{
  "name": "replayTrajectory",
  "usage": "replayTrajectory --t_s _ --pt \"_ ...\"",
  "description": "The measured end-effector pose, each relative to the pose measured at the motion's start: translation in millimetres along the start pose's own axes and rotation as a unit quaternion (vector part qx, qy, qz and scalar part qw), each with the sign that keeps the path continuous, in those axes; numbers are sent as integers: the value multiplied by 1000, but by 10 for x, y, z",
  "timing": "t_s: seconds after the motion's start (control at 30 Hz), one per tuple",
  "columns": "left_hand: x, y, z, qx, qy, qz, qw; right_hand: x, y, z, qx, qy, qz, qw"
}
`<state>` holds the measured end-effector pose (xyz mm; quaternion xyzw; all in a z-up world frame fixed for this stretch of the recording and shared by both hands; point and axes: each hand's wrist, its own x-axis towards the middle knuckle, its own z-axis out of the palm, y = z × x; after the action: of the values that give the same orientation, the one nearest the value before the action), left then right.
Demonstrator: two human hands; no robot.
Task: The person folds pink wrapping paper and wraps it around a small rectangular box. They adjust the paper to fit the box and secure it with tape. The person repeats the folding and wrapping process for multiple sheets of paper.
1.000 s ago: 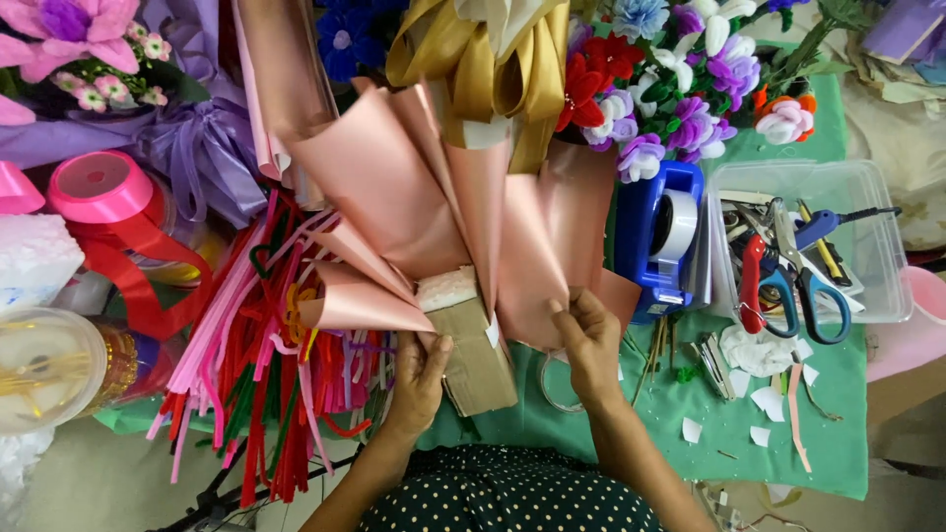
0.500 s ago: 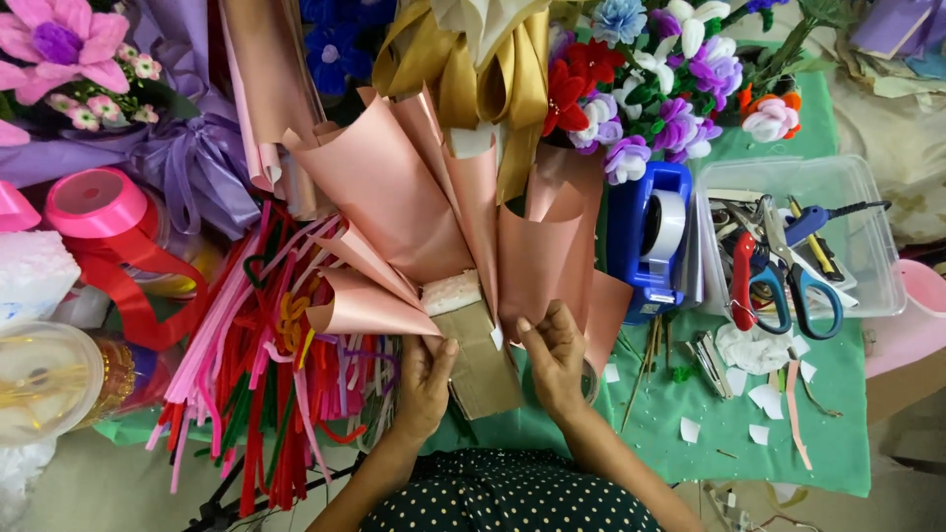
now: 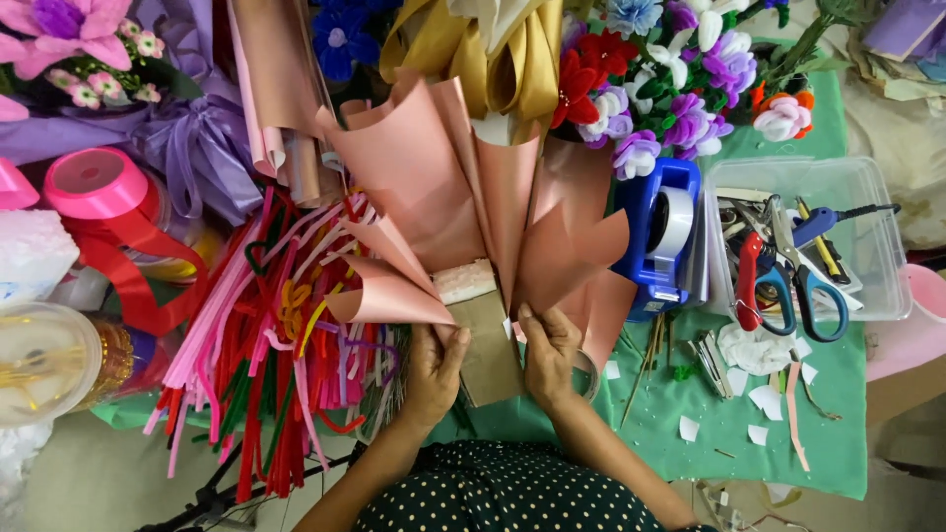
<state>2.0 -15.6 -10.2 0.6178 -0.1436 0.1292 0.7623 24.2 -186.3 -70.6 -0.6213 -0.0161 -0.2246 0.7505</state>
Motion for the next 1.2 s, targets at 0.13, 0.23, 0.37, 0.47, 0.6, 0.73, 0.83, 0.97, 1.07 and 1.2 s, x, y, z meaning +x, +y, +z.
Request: replayTrajectory --t_s 0.13,0.23,0.37,0.47,0.6,0.73,0.83,0.97,1.07,1.2 --pt "77 177 45 31 -6 11 999 -11 -142 17 -30 -12 3 999" --pt "8 -71 27 46 -5 13 999 -50 -98 -49 -78 -34 11 996" --pt "-202 -631 -49 86 5 17 996 -135 -97 -69 -134 -68 6 989" --pt "-178 -473 -37 118 6 9 993 -150 -91 -74 -155 -83 -21 984" --pt "-282 -662 -38 140 17 -3 990 -69 -457 181 -165 -100 -56 980" --pt "-139 -208 80 153 18 -3 988 -146 -268 103 -179 -107 -56 976" --pt "-84 -54 140 151 21 -4 988 -55 -657 290 -182 -125 -96 971" --pt "-242 -518 80 131 31 -9 991 -130 -118 73 -199 -138 -126 962" --pt "-324 -729 51 132 38 -2 991 -165 85 -1 -208 -145 -140 957" --pt "-312 -829 51 127 36 -12 991 -19 -545 273 -217 -155 -159 951"
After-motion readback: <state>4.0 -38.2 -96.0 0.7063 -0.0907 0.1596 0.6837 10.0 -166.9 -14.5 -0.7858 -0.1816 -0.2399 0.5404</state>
